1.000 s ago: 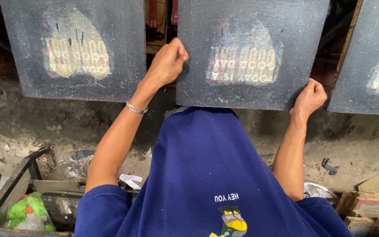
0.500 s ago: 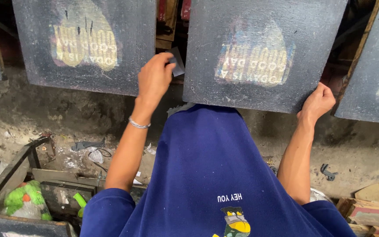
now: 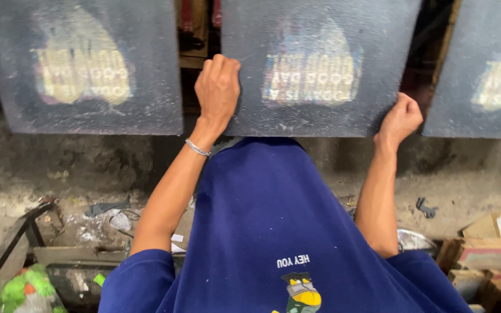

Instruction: The person walks around a screen printing area, inspecting several printing boards by touching them and removing small pieces of lint or debris to prepare them for printing.

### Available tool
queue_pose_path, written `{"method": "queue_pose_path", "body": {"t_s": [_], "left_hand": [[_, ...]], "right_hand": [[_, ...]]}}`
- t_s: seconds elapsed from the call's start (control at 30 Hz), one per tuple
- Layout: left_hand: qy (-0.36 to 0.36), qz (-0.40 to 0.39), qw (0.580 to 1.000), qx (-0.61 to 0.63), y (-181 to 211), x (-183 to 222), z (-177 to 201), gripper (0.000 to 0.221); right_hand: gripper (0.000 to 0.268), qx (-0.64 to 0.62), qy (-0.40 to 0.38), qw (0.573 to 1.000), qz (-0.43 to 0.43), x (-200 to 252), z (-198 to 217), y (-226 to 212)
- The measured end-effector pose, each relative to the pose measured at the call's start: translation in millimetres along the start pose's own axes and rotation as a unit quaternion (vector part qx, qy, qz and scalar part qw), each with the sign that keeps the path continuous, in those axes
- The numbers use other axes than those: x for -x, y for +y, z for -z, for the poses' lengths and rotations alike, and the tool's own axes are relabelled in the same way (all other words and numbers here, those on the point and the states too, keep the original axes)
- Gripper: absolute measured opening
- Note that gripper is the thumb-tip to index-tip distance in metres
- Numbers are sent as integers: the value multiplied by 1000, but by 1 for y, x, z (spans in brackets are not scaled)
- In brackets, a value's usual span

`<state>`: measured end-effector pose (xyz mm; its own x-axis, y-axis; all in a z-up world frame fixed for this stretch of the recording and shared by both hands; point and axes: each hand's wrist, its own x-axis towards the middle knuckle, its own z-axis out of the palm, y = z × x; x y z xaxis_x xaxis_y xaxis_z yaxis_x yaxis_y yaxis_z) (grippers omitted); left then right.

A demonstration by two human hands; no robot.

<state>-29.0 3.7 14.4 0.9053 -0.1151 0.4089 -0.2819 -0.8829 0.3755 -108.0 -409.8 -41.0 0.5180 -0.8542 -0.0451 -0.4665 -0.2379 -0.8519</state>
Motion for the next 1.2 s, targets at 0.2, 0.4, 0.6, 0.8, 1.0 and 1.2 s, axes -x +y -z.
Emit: {"method": "queue_pose_path", "body": {"t_s": [0.2, 0.4, 0.6, 0.8, 1.0, 1.2], "left_hand": [[-51, -49, 993, -89, -7, 3, -17, 23], [-134, 17, 991, 11, -6, 5, -15, 17], [-219, 133, 964, 77, -4, 6, 11, 14], [-175, 195, 961, 86, -19, 39, 56, 7], [-173, 296, 937, 69, -34, 108, 57, 8], [-252, 366, 892, 88, -24, 128, 65, 10]], "right_hand": [[18, 29, 14, 976, 217, 12, 3, 0], [28, 132, -68, 951, 270, 13, 7, -6], [24, 240, -179, 889, 347, -28, 24, -13], [13, 302, -144, 869, 365, -33, 22, -9], [10, 207, -157, 907, 332, -36, 11, 10], [14, 144, -151, 942, 262, -32, 10, 0]]}}
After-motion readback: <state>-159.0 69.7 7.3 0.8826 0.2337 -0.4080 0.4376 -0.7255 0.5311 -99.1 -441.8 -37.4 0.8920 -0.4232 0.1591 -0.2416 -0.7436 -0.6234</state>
